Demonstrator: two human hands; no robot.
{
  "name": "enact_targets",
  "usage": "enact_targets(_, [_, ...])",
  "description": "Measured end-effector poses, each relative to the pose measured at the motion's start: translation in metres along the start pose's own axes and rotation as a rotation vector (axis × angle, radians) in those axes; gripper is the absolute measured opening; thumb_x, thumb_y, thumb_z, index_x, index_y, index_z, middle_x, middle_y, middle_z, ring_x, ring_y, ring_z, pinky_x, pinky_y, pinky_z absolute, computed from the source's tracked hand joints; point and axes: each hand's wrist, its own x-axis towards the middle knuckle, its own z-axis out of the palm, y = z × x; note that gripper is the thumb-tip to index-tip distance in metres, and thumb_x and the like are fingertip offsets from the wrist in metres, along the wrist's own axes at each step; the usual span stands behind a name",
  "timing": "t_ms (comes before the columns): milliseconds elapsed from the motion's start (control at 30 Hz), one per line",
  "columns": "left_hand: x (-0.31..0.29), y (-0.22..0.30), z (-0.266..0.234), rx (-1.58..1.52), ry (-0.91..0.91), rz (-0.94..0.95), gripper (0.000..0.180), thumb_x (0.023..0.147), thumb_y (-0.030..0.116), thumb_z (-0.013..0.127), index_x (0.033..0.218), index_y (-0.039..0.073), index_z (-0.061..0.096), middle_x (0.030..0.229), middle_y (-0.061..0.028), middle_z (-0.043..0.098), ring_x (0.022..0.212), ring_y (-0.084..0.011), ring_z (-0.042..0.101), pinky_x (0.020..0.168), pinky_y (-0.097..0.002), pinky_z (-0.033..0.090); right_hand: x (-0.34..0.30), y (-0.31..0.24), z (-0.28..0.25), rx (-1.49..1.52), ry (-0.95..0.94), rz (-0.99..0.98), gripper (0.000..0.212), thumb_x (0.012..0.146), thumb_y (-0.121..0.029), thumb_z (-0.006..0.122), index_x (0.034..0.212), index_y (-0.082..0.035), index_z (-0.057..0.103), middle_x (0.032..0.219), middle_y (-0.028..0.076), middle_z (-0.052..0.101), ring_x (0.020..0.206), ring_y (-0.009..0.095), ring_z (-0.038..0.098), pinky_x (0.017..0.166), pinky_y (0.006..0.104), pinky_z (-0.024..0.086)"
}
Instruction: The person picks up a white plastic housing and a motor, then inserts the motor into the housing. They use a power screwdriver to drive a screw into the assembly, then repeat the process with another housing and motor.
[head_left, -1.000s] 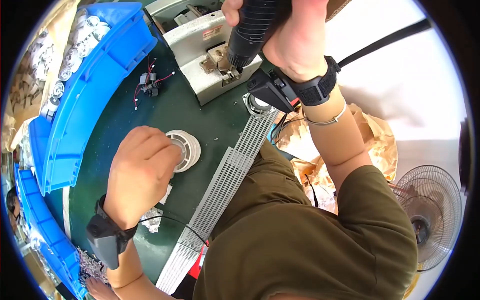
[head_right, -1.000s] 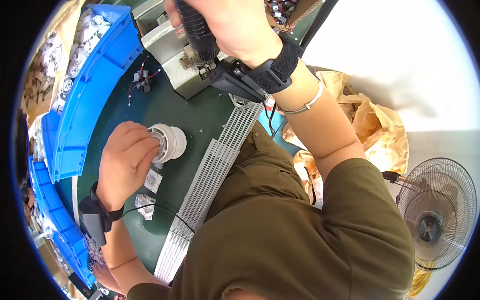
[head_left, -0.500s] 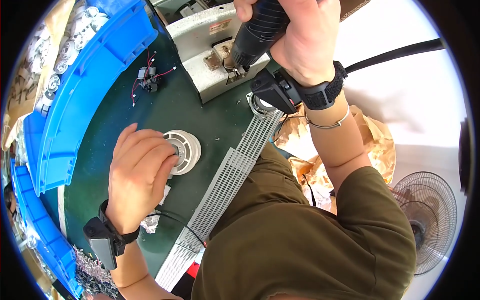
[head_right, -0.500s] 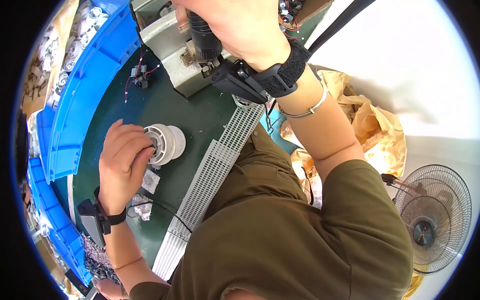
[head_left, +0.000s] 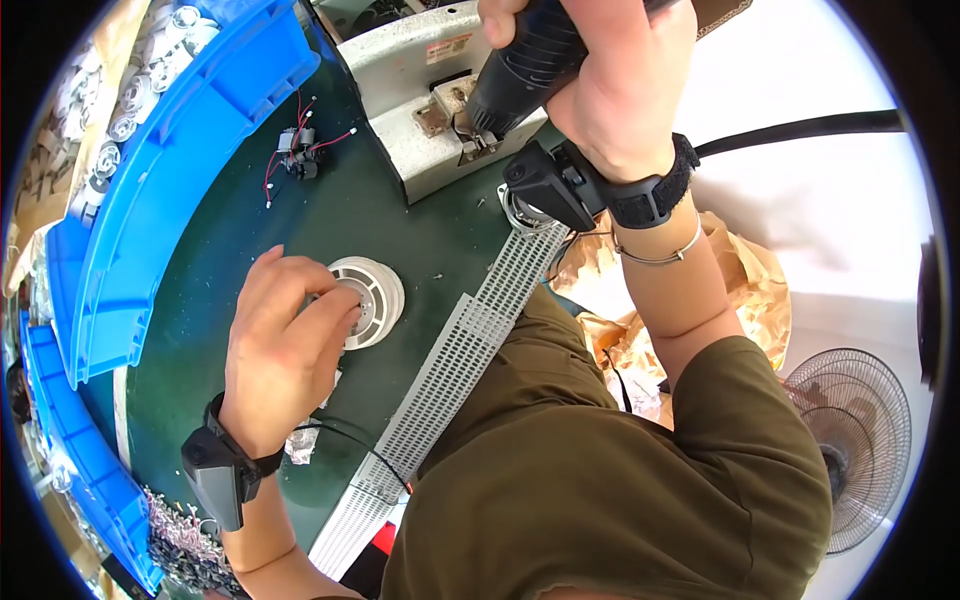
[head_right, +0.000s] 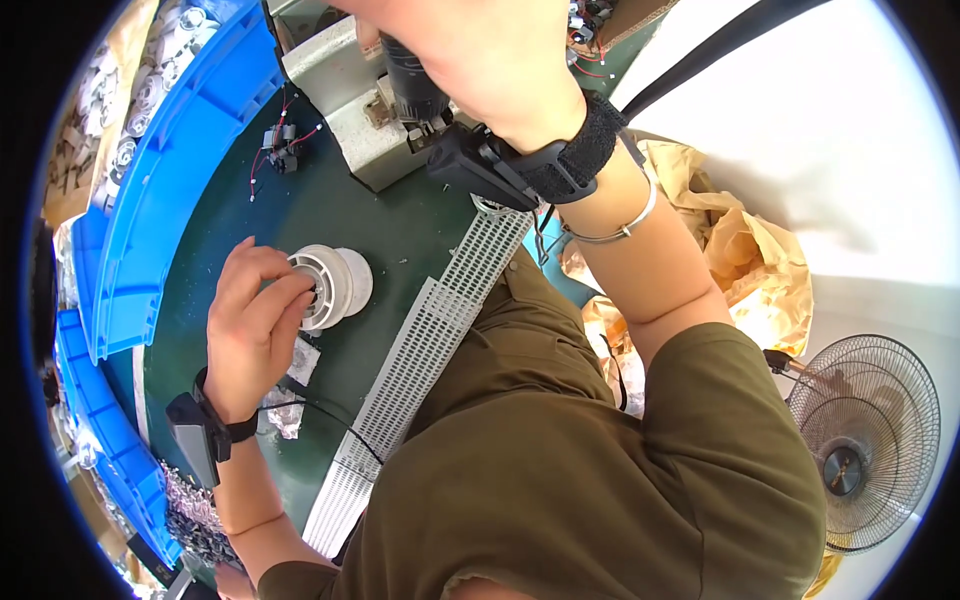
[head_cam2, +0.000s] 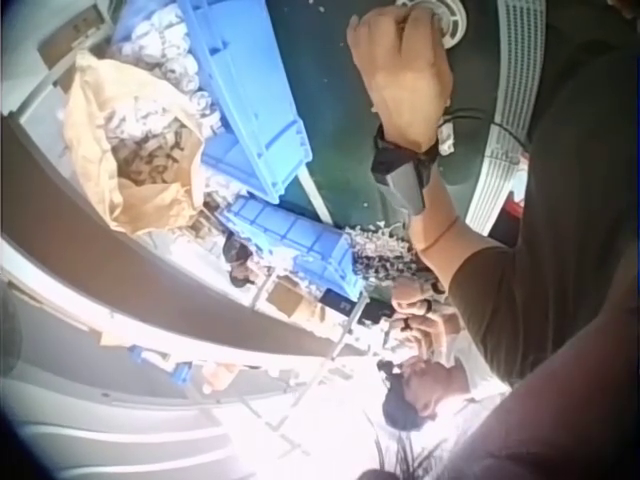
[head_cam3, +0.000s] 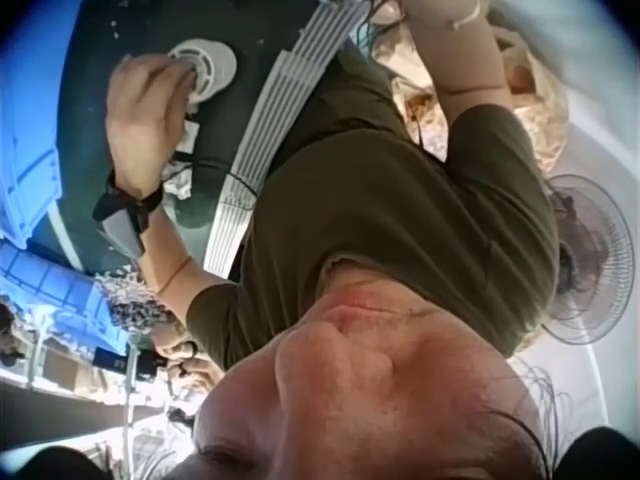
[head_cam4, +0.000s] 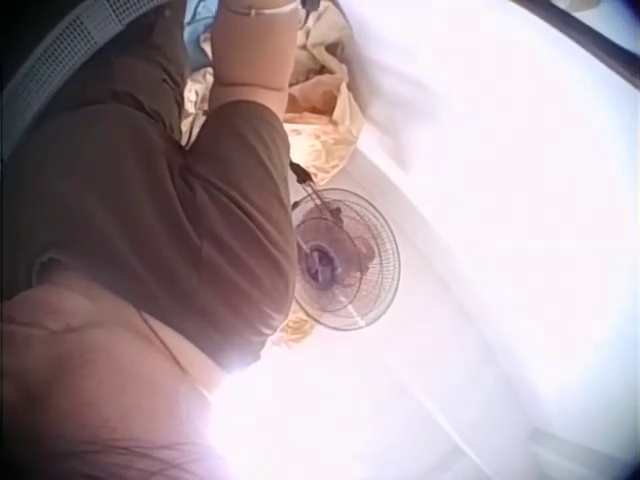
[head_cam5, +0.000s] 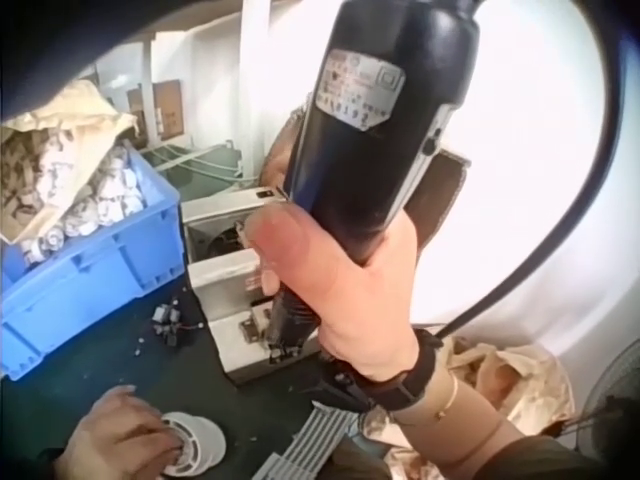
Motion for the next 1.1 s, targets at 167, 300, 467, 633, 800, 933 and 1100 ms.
enact_targets(167, [-0.002, 0.003, 0.0, -0.068, 0.02, -0.06, 0.018, 0.067, 0.002, 0.069, 0.084, 0.004, 0.063, 0.086, -0.0078, 0.057, 0.085, -0.0274, 0.058, 0.087, -0.0491, 0.044, 0.011, 0.018, -0.004, 0.261, -0.123, -0.143, 0.043, 0.077, -0.022, 0.074, 0.104, 0.002, 0.05, 0.078, 0.004, 0.054, 0.057, 0.01, 0.052, 0.052, 0.0217, 0.042])
enact_targets(300, [-0.004, 0.003, -0.007, -0.126, 0.017, -0.088, 0.021, 0.069, 0.0, 0.066, 0.09, 0.001, 0.063, 0.094, -0.0115, 0.059, 0.096, -0.0311, 0.058, 0.094, -0.0501, 0.039, 0.01, 0.017, -0.005, 0.199, -0.125, -0.114, 0.045, 0.077, -0.023, 0.074, 0.105, 0.003, 0.05, 0.08, 0.005, 0.055, 0.058, 0.011, 0.053, 0.052, 0.0221, 0.044])
enact_targets(467, [-0.008, 0.0, -0.016, -0.074, 0.13, -0.096, 0.019, 0.072, 0.003, 0.066, 0.091, 0.0, 0.062, 0.098, -0.0131, 0.06, 0.1, -0.0313, 0.058, 0.098, -0.0501, 0.037, 0.009, 0.018, -0.006, 0.204, -0.108, -0.113, 0.045, 0.077, -0.023, 0.074, 0.105, 0.003, 0.05, 0.081, 0.006, 0.055, 0.058, 0.01, 0.054, 0.052, 0.0221, 0.044])
enact_targets(633, [-0.017, -0.001, -0.018, -0.058, 0.181, -0.163, 0.017, 0.076, 0.004, 0.064, 0.092, -0.001, 0.063, 0.101, -0.0137, 0.06, 0.101, -0.0303, 0.058, 0.098, -0.0488, 0.038, 0.001, 0.007, -0.002, 0.036, 0.022, -0.01, 0.045, 0.078, -0.024, 0.073, 0.106, 0.003, 0.05, 0.083, 0.006, 0.056, 0.059, 0.01, 0.054, 0.052, 0.022, 0.044])
enact_targets(800, [-0.023, -0.001, -0.018, -0.063, 0.192, -0.2, 0.016, 0.077, 0.005, 0.063, 0.092, -0.002, 0.063, 0.101, -0.0146, 0.06, 0.102, -0.03, 0.058, 0.098, -0.048, 0.039, 0.006, 0.017, -0.006, 0.258, -0.112, -0.077, 0.046, 0.079, -0.025, 0.072, 0.107, 0.003, 0.05, 0.084, 0.007, 0.056, 0.059, 0.01, 0.053, 0.052, 0.0218, 0.044])
enact_targets(933, [-0.026, -0.002, -0.018, -0.058, 0.239, -0.229, 0.017, 0.076, 0.005, 0.065, 0.092, -0.001, 0.063, 0.1, -0.0141, 0.061, 0.099, -0.0299, 0.059, 0.097, -0.0481, 0.039, 0.0, 0.006, -0.002, 0.053, -0.008, -0.016, 0.045, 0.079, -0.025, 0.072, 0.107, 0.002, 0.05, 0.08, 0.005, 0.056, 0.058, 0.01, 0.053, 0.052, 0.0213, 0.043])
enact_targets(1100, [-0.023, -0.003, -0.021, -0.073, 0.236, -0.234, 0.017, 0.079, 0.006, 0.063, 0.093, -0.002, 0.062, 0.103, -0.0149, 0.061, 0.102, -0.0292, 0.058, 0.098, -0.0474, 0.039, -0.001, -0.002, -0.003, -0.019, -0.051, 0.134, 0.033, 0.08, -0.019, 0.07, 0.101, 0.0, 0.053, 0.073, 0.002, 0.056, 0.057, 0.008, 0.052, 0.051, 0.02, 0.041])
